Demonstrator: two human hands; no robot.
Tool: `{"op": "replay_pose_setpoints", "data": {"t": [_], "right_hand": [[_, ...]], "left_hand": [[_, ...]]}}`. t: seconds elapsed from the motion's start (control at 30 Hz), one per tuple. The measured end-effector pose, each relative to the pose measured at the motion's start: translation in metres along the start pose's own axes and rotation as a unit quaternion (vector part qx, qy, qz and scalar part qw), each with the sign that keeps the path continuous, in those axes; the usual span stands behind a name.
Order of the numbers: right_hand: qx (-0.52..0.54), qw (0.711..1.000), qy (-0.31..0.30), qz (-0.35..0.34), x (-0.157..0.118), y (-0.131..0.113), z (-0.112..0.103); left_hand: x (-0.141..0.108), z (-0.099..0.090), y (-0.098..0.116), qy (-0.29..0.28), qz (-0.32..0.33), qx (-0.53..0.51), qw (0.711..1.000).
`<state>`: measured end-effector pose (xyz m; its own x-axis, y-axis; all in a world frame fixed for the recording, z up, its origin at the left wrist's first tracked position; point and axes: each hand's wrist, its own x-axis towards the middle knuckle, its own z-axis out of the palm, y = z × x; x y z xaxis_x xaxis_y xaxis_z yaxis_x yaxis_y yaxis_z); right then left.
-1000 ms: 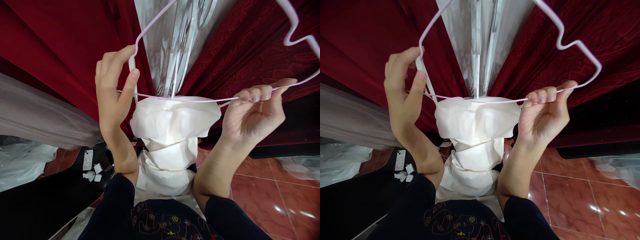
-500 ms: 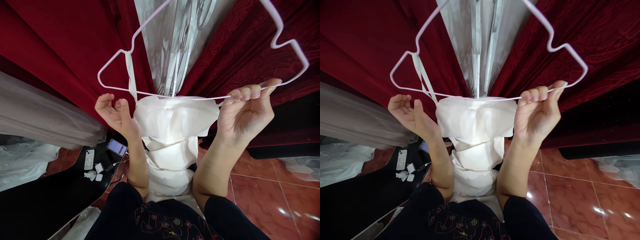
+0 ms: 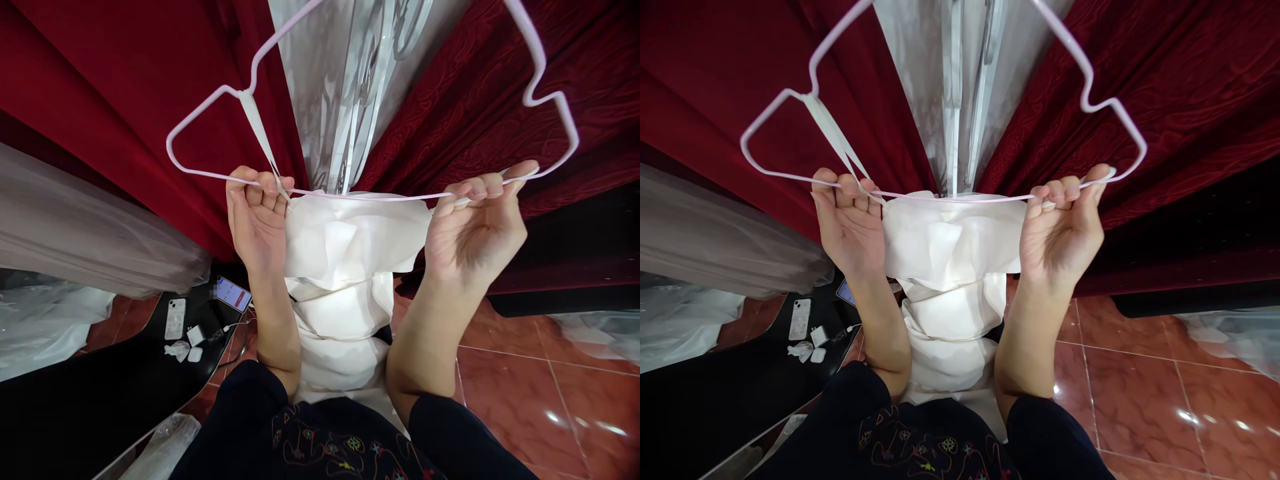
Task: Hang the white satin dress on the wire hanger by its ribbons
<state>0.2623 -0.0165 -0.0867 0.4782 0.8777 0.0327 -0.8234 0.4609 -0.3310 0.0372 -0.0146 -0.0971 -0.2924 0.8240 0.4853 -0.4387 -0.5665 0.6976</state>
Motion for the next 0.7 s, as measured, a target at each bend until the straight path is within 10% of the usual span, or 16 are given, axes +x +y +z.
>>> {"op": "replay_pose_setpoints", "data": {"t": [0.23,0.57,0.7], "right_hand": [[-0.134,0.989,0.056,-0.017,0.006,-0.021,-0.007],[-0.408,0.880,0.098,-0.224,0.023,-0.074,-0.013],[-0.436,0.862,0.026,-0.255,0.037,-0.070,-0.011]], "left_hand": [[0.005,0.003,0.004,-0.005,-0.029,-0.012,0.999],[0.001,0.004,0.001,-0.015,-0.035,-0.034,0.999],[0.000,0.005,0.002,-0.032,-0.034,-0.080,0.996]]}}
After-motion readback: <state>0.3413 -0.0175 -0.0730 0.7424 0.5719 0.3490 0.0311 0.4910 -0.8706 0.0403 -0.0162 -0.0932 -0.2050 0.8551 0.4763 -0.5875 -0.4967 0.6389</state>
